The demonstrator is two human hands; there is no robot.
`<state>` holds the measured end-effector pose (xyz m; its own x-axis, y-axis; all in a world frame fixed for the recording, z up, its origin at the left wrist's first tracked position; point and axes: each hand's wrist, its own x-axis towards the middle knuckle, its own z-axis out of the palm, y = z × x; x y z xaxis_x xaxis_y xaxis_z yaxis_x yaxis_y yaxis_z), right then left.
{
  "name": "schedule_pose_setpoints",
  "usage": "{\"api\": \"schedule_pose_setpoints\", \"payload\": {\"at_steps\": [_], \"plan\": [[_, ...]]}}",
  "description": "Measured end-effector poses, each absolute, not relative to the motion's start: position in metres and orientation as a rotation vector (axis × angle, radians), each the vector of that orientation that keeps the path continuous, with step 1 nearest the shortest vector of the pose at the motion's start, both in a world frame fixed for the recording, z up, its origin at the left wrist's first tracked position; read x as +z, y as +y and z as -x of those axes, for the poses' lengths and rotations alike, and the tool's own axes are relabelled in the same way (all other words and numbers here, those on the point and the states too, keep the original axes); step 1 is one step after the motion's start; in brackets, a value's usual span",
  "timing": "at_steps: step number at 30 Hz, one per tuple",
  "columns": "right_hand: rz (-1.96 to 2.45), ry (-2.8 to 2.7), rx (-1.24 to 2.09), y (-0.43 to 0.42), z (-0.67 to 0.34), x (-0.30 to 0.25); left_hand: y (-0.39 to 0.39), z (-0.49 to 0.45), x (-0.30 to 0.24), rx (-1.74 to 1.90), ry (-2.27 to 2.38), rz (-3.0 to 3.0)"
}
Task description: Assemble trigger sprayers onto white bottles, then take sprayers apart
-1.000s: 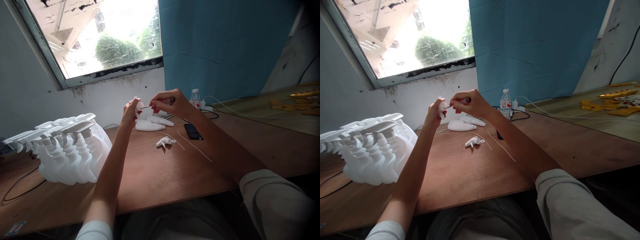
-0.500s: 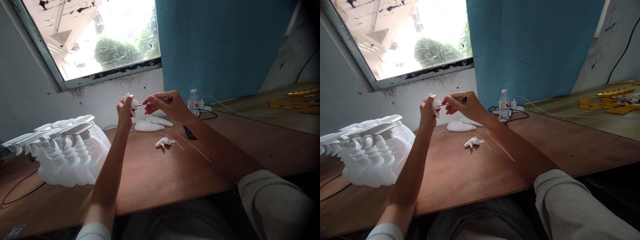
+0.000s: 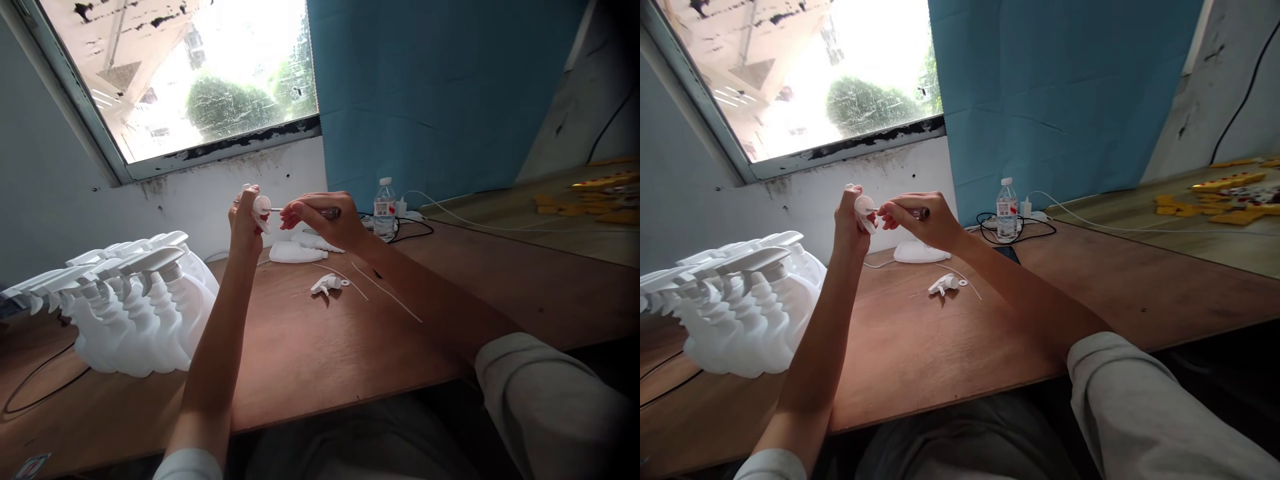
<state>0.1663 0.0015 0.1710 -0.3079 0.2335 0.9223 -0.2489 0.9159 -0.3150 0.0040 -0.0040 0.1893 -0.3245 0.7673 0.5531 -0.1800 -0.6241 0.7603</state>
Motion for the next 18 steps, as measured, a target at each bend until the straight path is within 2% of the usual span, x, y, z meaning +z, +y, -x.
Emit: {"api": "schedule_pose_setpoints", "payload": {"at_steps": [12,18], "plan": [[0.111,-1.729,0.867,-0.001,-0.171,0.182,-0.004,-0.005,0.19,1.852,0.75,-1.23],[-0.013,-1.763,0.703,-0.005,-0.165,0.173,-0.004,-0.002,0.193,1.877,0.639,-1.179]]}}
